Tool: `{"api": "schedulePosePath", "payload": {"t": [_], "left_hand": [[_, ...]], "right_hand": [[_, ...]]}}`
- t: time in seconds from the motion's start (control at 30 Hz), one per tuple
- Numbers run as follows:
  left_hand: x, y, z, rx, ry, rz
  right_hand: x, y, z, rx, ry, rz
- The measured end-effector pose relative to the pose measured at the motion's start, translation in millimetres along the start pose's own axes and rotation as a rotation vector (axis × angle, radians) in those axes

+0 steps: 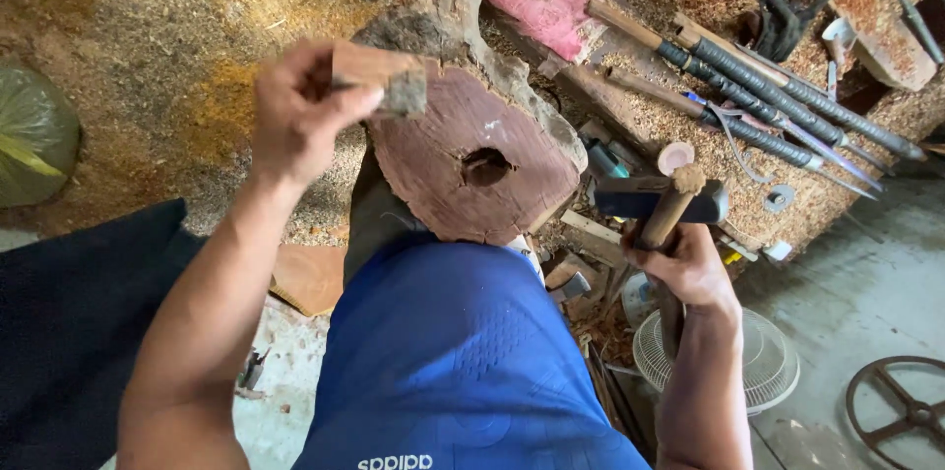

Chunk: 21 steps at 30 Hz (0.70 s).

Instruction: Using a hammer and a carving tool to hollow out or shape a piece of wood in a workshop.

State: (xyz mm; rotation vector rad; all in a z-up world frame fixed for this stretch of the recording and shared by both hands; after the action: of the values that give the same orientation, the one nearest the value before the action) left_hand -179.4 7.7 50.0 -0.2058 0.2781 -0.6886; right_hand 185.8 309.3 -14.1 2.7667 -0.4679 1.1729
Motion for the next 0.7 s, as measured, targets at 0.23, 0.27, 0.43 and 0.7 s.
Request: {"api": "schedulePosePath", "payload": {"t": [0.23, 0.27, 0.43, 0.7], "left_hand": [[43.6, 21.6, -46.6, -0.265, -0.379, -0.148], [43.7, 16.4, -48.3, -0.353, -0.378, -0.133], [47.1, 14.5, -50.8, -0.259, -0.303, -0.233], [64.7, 44.6, -32.0, 0.434, -0.363, -0.116]], "right_hand": [[5.5, -9.1, 42.2, 0.071, 0.162, 0.117], [3.9, -7.4, 43.6, 0.074, 0.16, 0.116], [-0.1, -0.5, 58.0, -0.052, 0.085, 0.089], [-10.4, 17.9, 34.6, -0.103, 0.054, 0.028]]}}
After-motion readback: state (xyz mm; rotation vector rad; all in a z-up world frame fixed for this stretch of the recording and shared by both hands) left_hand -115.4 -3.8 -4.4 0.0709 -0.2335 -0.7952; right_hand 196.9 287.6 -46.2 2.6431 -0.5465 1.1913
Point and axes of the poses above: each hand's wrist, its own x-axis away from the middle knuckle, its own y-axis out of the palm, z = x × y, the point moved 9 cm from there along -x, towards the middle knuckle, and after that the axes turned 8 degrees about y, right-handed, at the moved point
